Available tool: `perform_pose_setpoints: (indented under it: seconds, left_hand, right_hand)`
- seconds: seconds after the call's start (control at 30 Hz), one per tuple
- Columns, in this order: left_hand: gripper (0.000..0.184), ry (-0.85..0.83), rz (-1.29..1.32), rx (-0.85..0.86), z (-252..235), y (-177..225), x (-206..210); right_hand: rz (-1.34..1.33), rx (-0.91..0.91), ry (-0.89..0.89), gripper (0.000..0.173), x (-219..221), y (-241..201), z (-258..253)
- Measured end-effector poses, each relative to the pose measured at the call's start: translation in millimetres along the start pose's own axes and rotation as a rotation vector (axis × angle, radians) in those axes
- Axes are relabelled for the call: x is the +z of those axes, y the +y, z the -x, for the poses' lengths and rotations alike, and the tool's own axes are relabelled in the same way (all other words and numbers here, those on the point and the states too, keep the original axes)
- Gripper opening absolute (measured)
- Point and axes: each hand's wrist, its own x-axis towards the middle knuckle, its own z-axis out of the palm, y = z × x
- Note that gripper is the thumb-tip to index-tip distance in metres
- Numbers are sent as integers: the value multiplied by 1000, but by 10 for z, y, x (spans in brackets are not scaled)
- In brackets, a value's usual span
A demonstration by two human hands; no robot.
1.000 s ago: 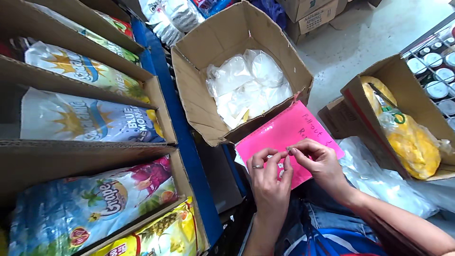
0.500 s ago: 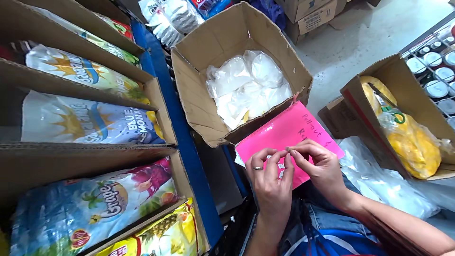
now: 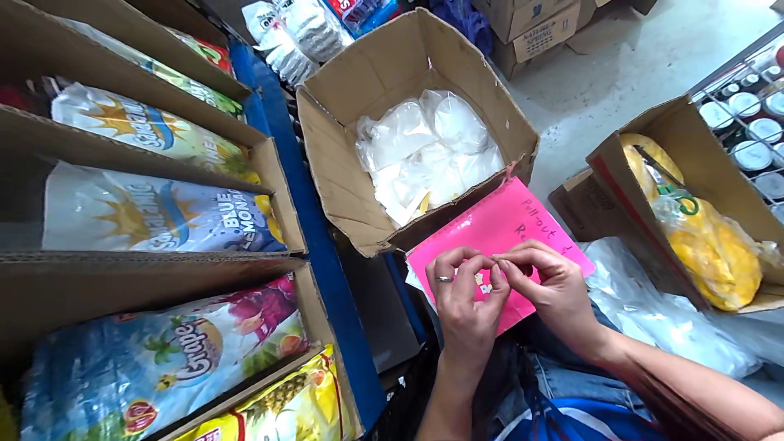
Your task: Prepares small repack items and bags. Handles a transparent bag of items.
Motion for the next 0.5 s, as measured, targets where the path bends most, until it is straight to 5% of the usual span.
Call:
perform_pose_setpoints:
  seconds: [0.33,0.5]
  left_hand:
    - [5,-44,481,-270,-57,-84,-91]
    - [11,48,321,-314,-342,-422,-347]
  right_hand:
    - [-28,77,-38,13,-20,17,-176]
    - [309,-57,-10,16,-171,235,-745]
